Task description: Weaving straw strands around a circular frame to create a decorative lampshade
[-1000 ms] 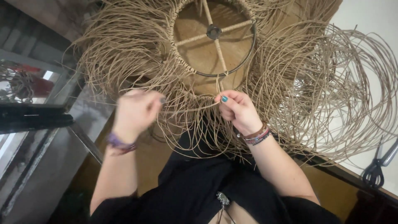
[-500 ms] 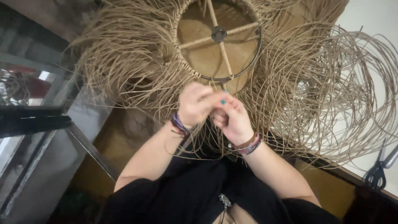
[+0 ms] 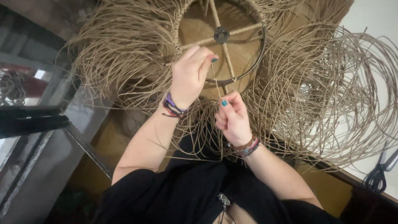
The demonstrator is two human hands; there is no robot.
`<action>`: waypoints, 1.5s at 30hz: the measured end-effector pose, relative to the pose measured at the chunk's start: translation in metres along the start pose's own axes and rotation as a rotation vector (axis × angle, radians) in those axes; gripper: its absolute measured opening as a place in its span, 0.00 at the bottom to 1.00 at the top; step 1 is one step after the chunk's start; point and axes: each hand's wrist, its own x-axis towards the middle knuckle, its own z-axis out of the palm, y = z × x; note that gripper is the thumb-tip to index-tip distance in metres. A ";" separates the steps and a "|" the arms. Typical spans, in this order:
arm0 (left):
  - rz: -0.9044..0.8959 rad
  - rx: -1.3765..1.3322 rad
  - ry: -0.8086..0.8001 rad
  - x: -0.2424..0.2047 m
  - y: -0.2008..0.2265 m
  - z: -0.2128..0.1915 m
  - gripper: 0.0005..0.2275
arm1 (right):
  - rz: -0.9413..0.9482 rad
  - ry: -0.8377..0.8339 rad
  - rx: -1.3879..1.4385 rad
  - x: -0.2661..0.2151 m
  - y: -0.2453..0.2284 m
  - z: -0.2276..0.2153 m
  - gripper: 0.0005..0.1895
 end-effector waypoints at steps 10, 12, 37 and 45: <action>-0.069 0.054 0.043 0.006 -0.010 0.008 0.12 | -0.006 -0.031 -0.035 -0.005 0.013 -0.008 0.06; -0.068 0.059 0.070 0.009 -0.006 0.006 0.15 | 0.044 0.038 -0.056 -0.006 0.018 -0.014 0.07; -0.818 -0.960 -0.194 -0.114 0.030 -0.007 0.14 | -0.228 -0.578 -2.004 -0.015 -0.059 0.040 0.07; -0.840 -0.861 -0.236 -0.122 -0.004 -0.012 0.16 | -0.946 -0.284 -1.847 0.060 -0.057 0.008 0.13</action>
